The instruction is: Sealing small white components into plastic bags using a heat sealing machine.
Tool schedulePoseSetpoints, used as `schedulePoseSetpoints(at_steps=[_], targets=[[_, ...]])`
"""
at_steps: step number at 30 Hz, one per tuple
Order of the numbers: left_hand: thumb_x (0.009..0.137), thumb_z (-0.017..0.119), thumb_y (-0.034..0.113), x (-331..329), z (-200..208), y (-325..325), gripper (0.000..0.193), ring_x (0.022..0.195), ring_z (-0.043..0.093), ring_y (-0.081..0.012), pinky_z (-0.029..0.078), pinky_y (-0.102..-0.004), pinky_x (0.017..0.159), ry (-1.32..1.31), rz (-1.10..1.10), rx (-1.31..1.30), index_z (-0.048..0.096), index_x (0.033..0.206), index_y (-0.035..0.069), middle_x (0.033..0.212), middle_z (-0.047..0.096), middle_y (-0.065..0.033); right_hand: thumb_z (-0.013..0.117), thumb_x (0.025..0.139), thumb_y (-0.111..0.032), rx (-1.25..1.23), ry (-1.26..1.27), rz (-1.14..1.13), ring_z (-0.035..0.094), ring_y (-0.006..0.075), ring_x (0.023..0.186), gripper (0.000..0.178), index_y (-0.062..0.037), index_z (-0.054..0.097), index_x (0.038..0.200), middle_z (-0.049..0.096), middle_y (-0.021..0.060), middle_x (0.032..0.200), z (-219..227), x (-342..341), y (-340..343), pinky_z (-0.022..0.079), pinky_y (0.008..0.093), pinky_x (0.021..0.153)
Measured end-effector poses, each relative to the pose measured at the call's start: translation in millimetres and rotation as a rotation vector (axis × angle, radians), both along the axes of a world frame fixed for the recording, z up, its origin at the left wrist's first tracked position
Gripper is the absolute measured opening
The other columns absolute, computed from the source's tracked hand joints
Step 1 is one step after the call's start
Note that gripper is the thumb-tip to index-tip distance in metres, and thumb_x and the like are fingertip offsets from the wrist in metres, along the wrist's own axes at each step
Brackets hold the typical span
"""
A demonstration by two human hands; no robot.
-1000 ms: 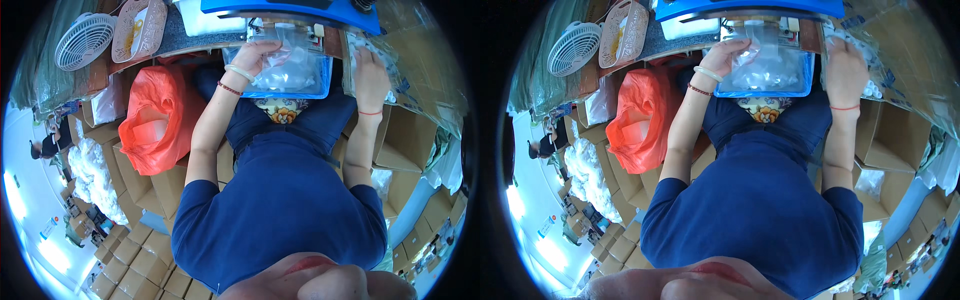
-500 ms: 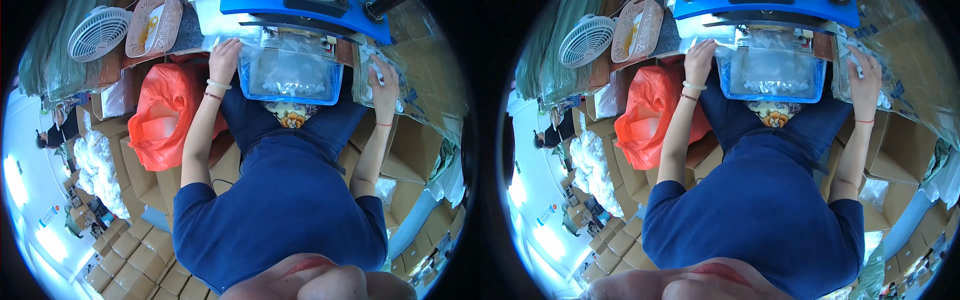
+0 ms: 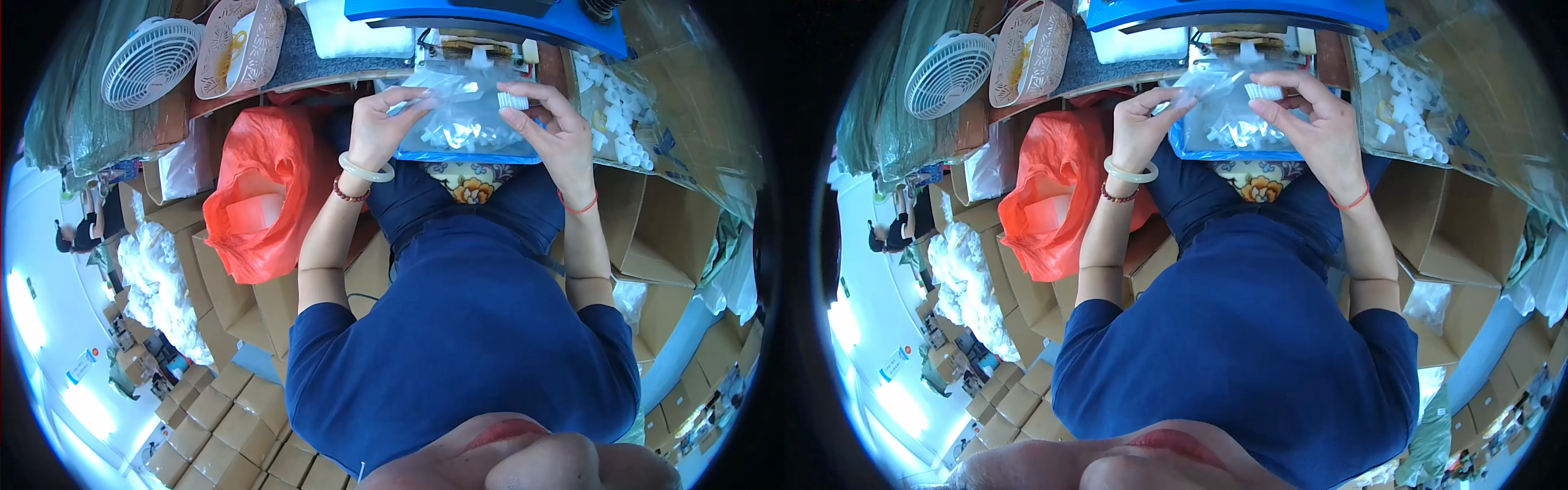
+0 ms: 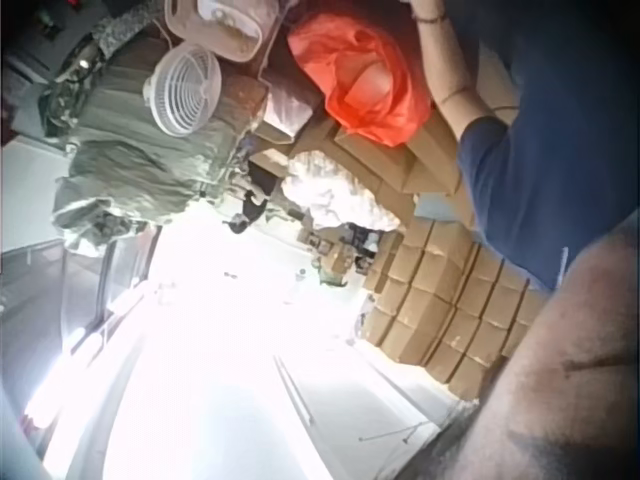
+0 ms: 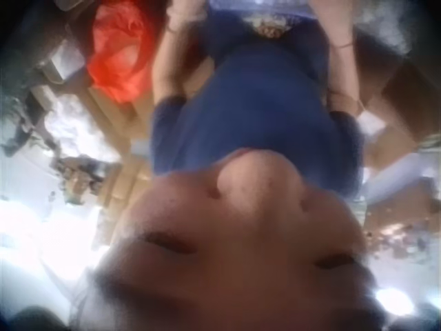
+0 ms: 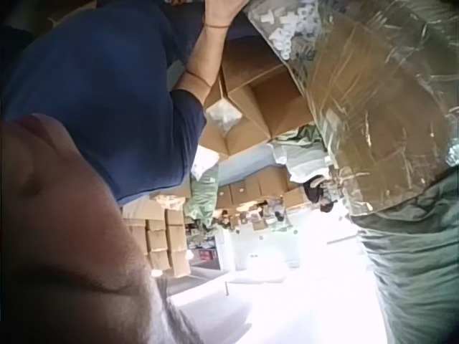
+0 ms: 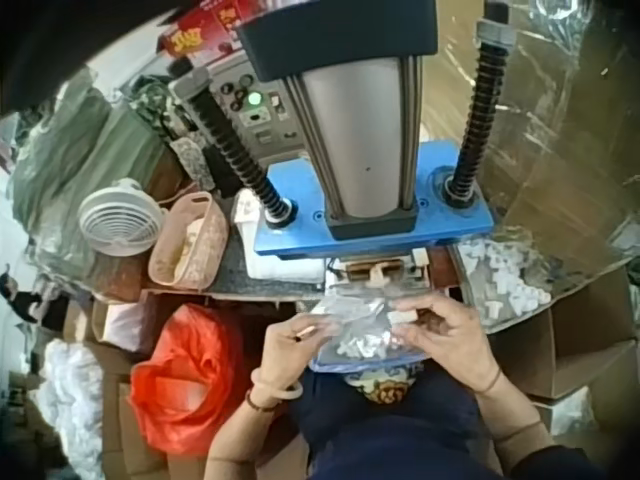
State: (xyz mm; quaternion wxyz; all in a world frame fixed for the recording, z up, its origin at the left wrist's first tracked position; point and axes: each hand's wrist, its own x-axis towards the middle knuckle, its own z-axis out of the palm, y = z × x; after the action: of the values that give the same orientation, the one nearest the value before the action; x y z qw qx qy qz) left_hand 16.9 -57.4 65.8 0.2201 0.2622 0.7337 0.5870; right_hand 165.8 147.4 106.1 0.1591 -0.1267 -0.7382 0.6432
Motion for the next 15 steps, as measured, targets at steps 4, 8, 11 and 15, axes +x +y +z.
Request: schedulePoseSetpoints(at_steps=[4,8,11,15], targets=[[0.082,0.076,0.004,8,7,12,0.019,0.084,0.063,-0.0066,0.050,-0.0205,0.077,-0.028,-0.047,-0.081,0.073,0.100,-0.005,0.092,0.073,-0.0041,0.073,0.086,-0.003,0.136,0.112,-0.090,0.063,0.0134,0.096,0.028,0.0001,0.066,0.113,0.067,0.0082,0.113,19,-4,0,0.053,0.0259,0.082],[0.086,0.075,0.010,3,5,16,0.021,0.083,0.062,-0.0067,0.050,-0.0215,0.076,-0.158,-0.208,-0.057,0.073,0.103,-0.003,0.092,0.072,-0.0036,0.075,0.082,-0.009,0.577,0.108,0.068,0.064,0.0215,0.097,0.027,-0.0015,0.067,0.107,0.067,0.0100,0.107,15,-11,8,0.051,0.0316,0.083],[0.089,0.072,0.013,-4,5,20,0.022,0.084,0.066,-0.0101,0.052,-0.0222,0.077,-0.386,-0.390,-0.063,0.072,0.105,-0.003,0.094,0.073,-0.0079,0.073,0.083,-0.018,0.694,-0.027,0.316,0.062,0.0263,0.094,0.026,-0.0023,0.066,0.103,0.067,0.0104,0.102,28,-20,32,0.050,0.0334,0.084],[0.091,0.070,0.012,-6,-24,30,0.023,0.086,0.070,-0.0167,0.055,-0.0262,0.081,-0.763,-0.496,-0.011,0.071,0.106,-0.005,0.097,0.073,-0.0123,0.070,0.088,-0.024,0.406,-0.260,0.397,0.062,0.0194,0.092,0.034,-0.0052,0.065,0.116,0.067,0.0082,0.110,4,-27,46,0.050,0.0316,0.085]])
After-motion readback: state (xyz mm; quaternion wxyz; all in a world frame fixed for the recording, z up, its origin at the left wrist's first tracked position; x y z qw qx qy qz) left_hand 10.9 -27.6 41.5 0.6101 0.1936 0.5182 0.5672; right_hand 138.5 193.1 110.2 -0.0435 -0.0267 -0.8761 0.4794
